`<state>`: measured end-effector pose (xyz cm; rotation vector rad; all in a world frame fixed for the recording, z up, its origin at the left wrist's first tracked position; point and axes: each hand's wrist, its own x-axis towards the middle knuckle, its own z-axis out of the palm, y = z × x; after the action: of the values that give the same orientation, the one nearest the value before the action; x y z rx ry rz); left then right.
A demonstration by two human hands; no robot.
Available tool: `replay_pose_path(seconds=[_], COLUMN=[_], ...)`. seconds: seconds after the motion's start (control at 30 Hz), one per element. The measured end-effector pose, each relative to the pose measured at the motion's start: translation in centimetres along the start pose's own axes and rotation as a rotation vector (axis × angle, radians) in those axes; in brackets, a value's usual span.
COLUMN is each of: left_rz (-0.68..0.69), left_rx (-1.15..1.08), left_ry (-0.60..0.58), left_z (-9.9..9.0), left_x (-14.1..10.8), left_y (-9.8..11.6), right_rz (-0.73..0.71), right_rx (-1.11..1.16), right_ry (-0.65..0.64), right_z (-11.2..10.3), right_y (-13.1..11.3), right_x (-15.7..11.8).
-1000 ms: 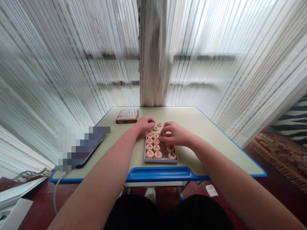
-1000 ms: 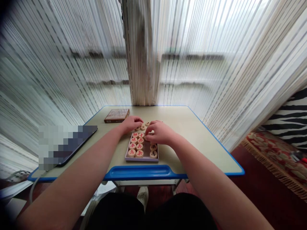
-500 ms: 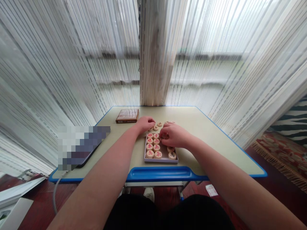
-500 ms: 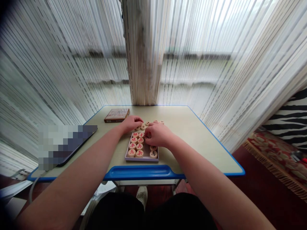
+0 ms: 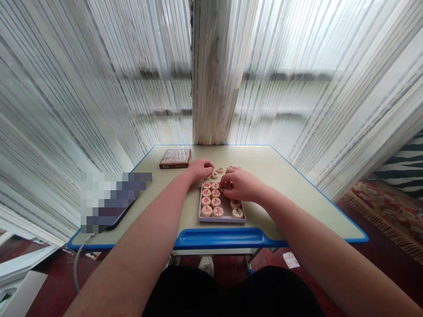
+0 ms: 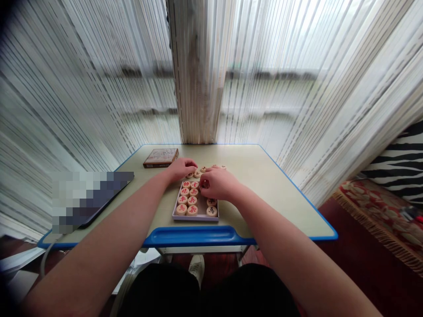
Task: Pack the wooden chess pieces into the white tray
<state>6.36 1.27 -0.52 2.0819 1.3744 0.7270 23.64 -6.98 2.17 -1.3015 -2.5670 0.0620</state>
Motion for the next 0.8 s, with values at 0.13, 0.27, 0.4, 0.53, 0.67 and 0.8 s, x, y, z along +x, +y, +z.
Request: replay_pose_path(seconds=[0.13,0.27,0.4,0.53,0.67,0.8], left_rz=[0.004,0.001,-0.009,-0.024,-0.010,0.002], left_rx=[0.000,0.001,0.014,0.007,0.033,0.048], left_ry=[-0.006,-0.009,-0.007,-0.009,0.028,0.031], left_z=[0.0,0.0,0.0,0.0,0.1,0.2], left_x=[0.0,0.1,0.0,-0.1,-0.1,0.1], left_y=[-0.1,-0.1,0.0,0.0,0.0,-0.3], right_rz=[0.007,0.011,0.120,0.247,0.382,0.443], right_rx=[0.030,0.096,0.128,0.040,-0.092,-0.102], right_ry=[-0.006,0.009,0.114,0.231,0.255,0.134], right_z=[0.0,-0.3,-0.4,-0.1,0.8,1.4], right_y=[-0.1,0.1,0.7,2.1,3.7,4.8], right_x=[0.0,0.0,0.2,0.5,0.6,0.7])
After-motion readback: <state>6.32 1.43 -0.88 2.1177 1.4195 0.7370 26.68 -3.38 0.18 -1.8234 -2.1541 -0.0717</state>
